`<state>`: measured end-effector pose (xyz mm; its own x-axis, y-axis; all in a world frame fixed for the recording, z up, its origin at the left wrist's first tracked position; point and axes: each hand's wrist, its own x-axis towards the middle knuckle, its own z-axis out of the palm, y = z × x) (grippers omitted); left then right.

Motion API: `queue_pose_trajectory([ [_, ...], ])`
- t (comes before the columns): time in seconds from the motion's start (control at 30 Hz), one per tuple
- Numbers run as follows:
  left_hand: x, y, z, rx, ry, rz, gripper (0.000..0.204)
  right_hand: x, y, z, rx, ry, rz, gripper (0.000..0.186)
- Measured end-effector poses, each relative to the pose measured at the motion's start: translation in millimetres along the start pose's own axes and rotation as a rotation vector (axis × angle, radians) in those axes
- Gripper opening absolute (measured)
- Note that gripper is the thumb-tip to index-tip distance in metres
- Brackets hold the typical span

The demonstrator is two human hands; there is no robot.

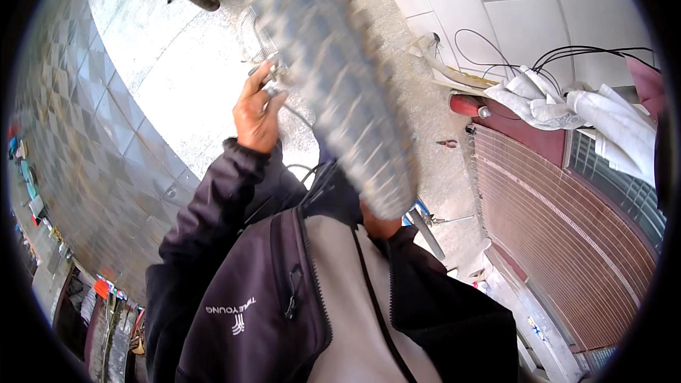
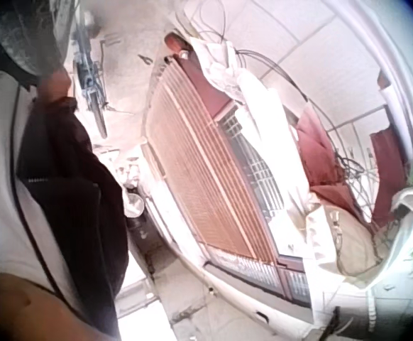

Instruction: The person repairs a bicycle wheel by spinning the tire and using a wrench to tighten the nut on the axle.

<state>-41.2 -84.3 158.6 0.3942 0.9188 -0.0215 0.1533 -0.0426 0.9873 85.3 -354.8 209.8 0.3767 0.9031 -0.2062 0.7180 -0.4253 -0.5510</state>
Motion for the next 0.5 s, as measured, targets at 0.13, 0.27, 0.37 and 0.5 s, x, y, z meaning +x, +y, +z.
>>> queue_pose_trajectory([
  [0.13,1,-5,-2,0.159,-0.006,0.106,0.009,22,-51,22,0.176,0.065,-0.116,0.025],
  [0.27,3,-4,-3,0.234,-0.014,0.168,0.012,76,-83,48,0.124,0.209,-0.145,0.031],
  [0.37,4,-2,-6,0.251,-0.026,0.163,0.013,103,-93,71,0.089,0.215,-0.071,0.032],
  [0.5,5,-5,-9,0.285,-0.037,0.238,0.015,132,-99,86,0.312,0.017,0.191,0.028],
])
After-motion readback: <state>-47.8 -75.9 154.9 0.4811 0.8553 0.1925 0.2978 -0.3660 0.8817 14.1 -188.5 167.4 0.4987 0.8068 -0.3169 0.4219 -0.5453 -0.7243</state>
